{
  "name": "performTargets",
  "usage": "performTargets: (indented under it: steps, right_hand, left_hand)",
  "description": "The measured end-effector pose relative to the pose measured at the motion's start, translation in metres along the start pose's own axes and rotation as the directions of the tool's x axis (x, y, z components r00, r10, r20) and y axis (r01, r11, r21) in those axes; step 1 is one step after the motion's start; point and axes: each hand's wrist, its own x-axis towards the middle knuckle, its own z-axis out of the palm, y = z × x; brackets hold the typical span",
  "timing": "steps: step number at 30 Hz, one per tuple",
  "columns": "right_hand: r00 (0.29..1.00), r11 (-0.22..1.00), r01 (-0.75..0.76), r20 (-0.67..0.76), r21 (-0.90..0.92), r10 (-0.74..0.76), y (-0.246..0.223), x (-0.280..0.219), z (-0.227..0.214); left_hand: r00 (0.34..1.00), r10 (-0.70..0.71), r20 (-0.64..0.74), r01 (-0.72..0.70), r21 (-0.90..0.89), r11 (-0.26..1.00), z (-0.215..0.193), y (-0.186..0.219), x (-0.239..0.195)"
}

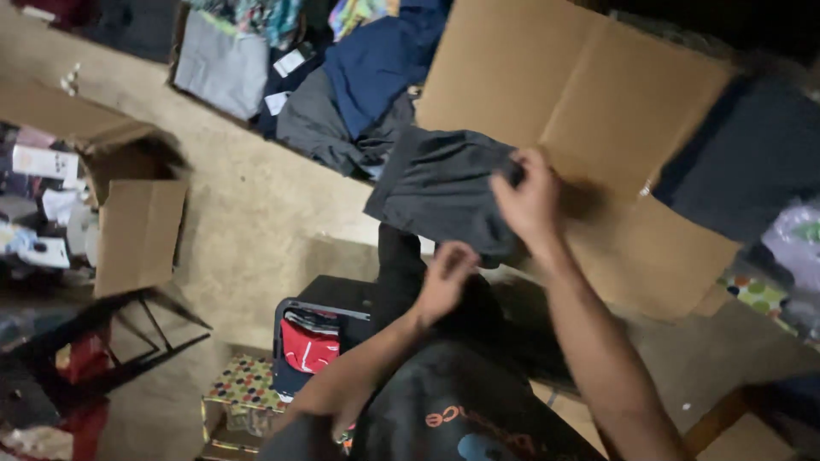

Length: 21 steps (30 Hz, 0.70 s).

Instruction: Folding garments and organizing them on a surface in a storage area.

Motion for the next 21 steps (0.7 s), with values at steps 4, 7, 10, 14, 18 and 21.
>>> performTargets:
  steps: [4,7,10,14,18,21]
  right_hand:
    - [0.999,0.994,-0.011,0.048,0.112,0.006,-0.030,0.020,0.092]
    - [0.909,0.724,-0.377,0.381,0.577,0.170,-0.029,0.013,0.118]
    - [0.989,0.905,-0.039,0.147,0.423,-0.027,-0.007,-0.001,0.113]
    - [0.875,0.882,0.470,0.119,0.022,-0.469,-0.046,-0.028,0.081]
    - [0.686,0.796,0.600,0.565,-0.084,-0.458,-0.033,-0.059,0.096]
    - [0.729,0.863,0.452,0.650,-0.226,-0.212,-0.038,-0.070,0.109]
  left_hand:
    - [0.920,-0.198,-0.338,0.113,-0.254,0.961,-0.059,0.001,0.027]
    - [0.732,-0.274,-0.624,0.057,-0.345,0.937,-0.084,-0.011,0.046]
    - [0.683,-0.171,-0.710,0.129,-0.113,0.985,-0.094,0.020,0.046]
    - [0.824,-0.089,-0.560,0.162,0.081,0.984,-0.113,0.062,0.047]
    - [0.824,-0.139,-0.550,0.259,0.147,0.955,-0.132,0.019,0.066]
    - [0.828,-0.058,-0.557,0.187,0.179,0.966,-0.130,0.012,0.055]
